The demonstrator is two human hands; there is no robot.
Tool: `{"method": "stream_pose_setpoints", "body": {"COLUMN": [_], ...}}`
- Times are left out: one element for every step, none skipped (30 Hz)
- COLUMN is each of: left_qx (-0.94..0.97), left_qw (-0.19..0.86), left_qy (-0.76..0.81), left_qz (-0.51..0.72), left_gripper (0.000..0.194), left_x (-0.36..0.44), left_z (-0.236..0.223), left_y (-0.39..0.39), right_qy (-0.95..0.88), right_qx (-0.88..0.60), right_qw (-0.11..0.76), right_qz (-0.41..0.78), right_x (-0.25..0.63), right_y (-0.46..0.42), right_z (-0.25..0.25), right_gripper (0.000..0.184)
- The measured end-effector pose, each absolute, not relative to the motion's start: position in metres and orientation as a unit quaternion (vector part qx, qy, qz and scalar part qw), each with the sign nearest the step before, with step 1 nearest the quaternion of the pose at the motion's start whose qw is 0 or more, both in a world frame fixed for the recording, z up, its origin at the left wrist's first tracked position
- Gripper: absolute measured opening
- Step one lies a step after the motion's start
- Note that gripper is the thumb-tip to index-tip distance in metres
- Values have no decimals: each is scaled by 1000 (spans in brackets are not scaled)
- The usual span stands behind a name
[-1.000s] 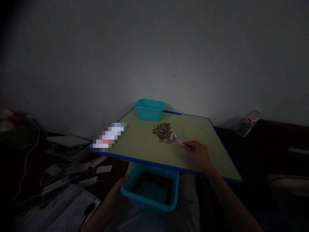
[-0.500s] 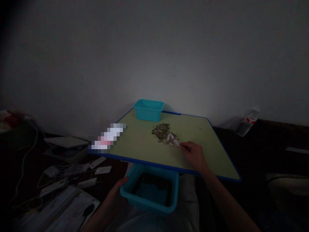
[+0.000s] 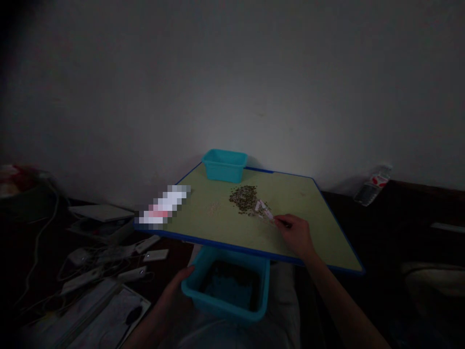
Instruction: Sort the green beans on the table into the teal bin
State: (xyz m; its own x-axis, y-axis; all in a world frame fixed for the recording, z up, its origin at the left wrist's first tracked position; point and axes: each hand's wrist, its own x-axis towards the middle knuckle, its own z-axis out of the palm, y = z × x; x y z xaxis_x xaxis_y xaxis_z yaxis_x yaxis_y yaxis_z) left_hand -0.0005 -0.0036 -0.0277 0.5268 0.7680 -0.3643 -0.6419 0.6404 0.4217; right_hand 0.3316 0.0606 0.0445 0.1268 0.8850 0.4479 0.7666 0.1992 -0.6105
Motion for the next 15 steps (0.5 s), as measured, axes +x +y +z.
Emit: {"method": "stream_pose_setpoints", "body": {"left_qx": [117,117,120,126,130,134,134,132,130,128,128,129,127,126,123], "left_qw": [863,858,853,848,845,842,842,844,845,845,843,842,842,843,844], "left_qy": [278,287,294,300,306,310,313,316,317,316,316,315,318,317,316], "left_qz": [407,409,414,418,420,420,418,414,411,413,415,419,416,415,415], "left_gripper": [41,40,39,38,37,37,38,39,40,40,41,41,40,40,41], "left_x": [0,1,1,1,1,1,0,0,0,-1,-1,-1,-1,-1,-1], "left_z": [-27,-26,-26,-26,-27,-28,-29,-30,-31,-32,-33,-33,-34,-34,-34], "left_y": [-3,-3,-2,-1,0,1,1,2,2,2,2,2,2,2,1], "right_qy": [-660,-664,-668,-671,-675,-677,-680,-682,-682,-682,-682,-683,-684,-686,-687], "right_qx": [-629,-629,-628,-628,-626,-625,-624,-623,-624,-625,-626,-625,-624,-622,-621], "right_qw": [406,401,395,391,388,387,384,382,380,378,377,377,376,376,377], "right_qz": [67,62,56,49,41,33,27,23,21,20,19,19,19,20,21], "right_x": [332,332,332,331,331,330,329,329,328,328,327,327,327,327,327], "right_y": [61,61,62,62,63,63,64,64,65,65,65,65,65,65,65], "right_z": [44,43,42,42,41,41,41,40,41,41,41,41,41,41,42], "right_gripper": [25,25,25,25,25,25,25,25,25,25,24,24,24,24,24]}}
